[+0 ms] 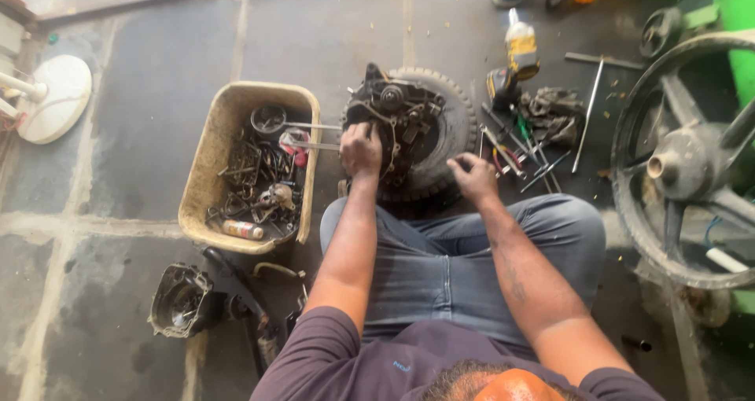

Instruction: Repairing or assembling a motorcycle engine while sitting on the floor.

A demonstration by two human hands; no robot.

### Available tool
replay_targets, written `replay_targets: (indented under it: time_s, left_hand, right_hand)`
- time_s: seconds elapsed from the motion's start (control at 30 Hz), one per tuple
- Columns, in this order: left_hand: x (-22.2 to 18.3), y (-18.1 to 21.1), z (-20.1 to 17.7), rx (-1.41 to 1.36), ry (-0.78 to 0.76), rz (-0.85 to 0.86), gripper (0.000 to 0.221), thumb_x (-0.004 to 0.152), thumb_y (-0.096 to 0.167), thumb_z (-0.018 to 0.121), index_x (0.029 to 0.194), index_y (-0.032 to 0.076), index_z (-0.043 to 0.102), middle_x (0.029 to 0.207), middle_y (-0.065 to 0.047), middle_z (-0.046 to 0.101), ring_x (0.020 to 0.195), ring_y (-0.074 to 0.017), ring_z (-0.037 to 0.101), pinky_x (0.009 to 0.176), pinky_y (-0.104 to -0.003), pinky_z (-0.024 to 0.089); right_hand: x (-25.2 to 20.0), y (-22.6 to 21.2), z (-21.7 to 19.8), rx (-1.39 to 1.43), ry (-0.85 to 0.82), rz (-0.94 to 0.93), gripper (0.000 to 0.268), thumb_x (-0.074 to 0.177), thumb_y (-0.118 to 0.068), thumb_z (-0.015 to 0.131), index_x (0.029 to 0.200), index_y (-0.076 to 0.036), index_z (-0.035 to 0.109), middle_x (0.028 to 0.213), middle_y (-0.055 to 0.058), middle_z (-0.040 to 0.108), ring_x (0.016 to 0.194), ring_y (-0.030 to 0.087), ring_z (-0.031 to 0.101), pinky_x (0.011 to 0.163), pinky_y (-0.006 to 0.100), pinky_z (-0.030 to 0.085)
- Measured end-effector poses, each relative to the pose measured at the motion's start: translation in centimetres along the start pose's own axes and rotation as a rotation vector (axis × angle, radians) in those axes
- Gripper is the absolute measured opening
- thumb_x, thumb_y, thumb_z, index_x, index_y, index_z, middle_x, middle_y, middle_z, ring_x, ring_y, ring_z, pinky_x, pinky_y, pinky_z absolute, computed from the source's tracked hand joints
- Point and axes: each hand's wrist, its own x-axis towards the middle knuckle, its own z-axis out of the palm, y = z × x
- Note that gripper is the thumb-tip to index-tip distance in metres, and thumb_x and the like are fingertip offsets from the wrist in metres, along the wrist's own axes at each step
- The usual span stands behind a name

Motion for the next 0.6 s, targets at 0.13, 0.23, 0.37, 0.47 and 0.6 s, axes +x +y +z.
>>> replay_targets:
  time_s: [0.13, 0.23, 0.37, 0.47, 0.6]
  left_hand:
    - [0.9, 1.6, -1.9, 0.214, -0.179, -0.053, 0.019, 0.089, 0.029, 0.076, 0.094, 0.011, 0.073, 0.099, -0.007, 0.073, 0.091, -0.0278, 0.069, 0.076, -0.042, 0.056]
    - [1.8, 2.1, -2.3, 0.391, -0.354, -0.072, 0.024, 0.092, 0.035, 0.071, 0.098, 0.012, 0.071, 0.105, -0.007, 0.072, 0.098, -0.0291, 0.069, 0.079, -0.045, 0.056]
    - [2.7, 0.1, 0.6, 0.547, -0.605, -0.064, 0.022, 0.094, 0.021, 0.059, 0.115, 0.014, 0.064, 0.116, -0.007, 0.069, 0.111, -0.0318, 0.066, 0.088, -0.051, 0.053]
    - [3.2, 0.9, 0.3, 0.580, -0.673, -0.035, 0.028, 0.095, 0.020, 0.057, 0.122, 0.016, 0.061, 0.121, -0.007, 0.068, 0.115, -0.0322, 0.065, 0.091, -0.050, 0.052]
    - [3.1, 0.1, 1.2, 0.607, -0.671, 0.024, 0.024, 0.096, 0.019, 0.056, 0.119, 0.018, 0.063, 0.122, -0.005, 0.069, 0.116, -0.0299, 0.065, 0.090, -0.049, 0.053]
  right_hand:
    - [-0.1, -1.8, -1.0, 0.061, -0.165, 0.154, 0.034, 0.090, -0.041, 0.074, 0.106, -0.012, 0.078, 0.092, 0.010, 0.079, 0.081, 0.023, 0.077, 0.074, 0.037, 0.059]
    - [-0.2, -2.7, -1.3, 0.055, -0.241, 0.204, 0.037, 0.090, -0.044, 0.072, 0.108, -0.012, 0.077, 0.091, 0.011, 0.079, 0.082, 0.024, 0.078, 0.075, 0.037, 0.060]
    - [-0.1, -0.9, -0.3, 0.034, -0.218, 0.044, 0.039, 0.090, -0.046, 0.072, 0.107, -0.011, 0.079, 0.095, 0.012, 0.079, 0.090, 0.026, 0.076, 0.081, 0.038, 0.058]
    - [-0.2, -1.7, -0.7, 0.039, -0.230, 0.091, 0.037, 0.089, -0.045, 0.072, 0.105, -0.012, 0.079, 0.095, 0.013, 0.079, 0.090, 0.028, 0.077, 0.083, 0.039, 0.058]
    - [-0.3, -1.8, -0.7, 0.049, -0.217, 0.075, 0.036, 0.089, -0.044, 0.073, 0.105, -0.012, 0.079, 0.096, 0.014, 0.078, 0.091, 0.030, 0.076, 0.083, 0.040, 0.058]
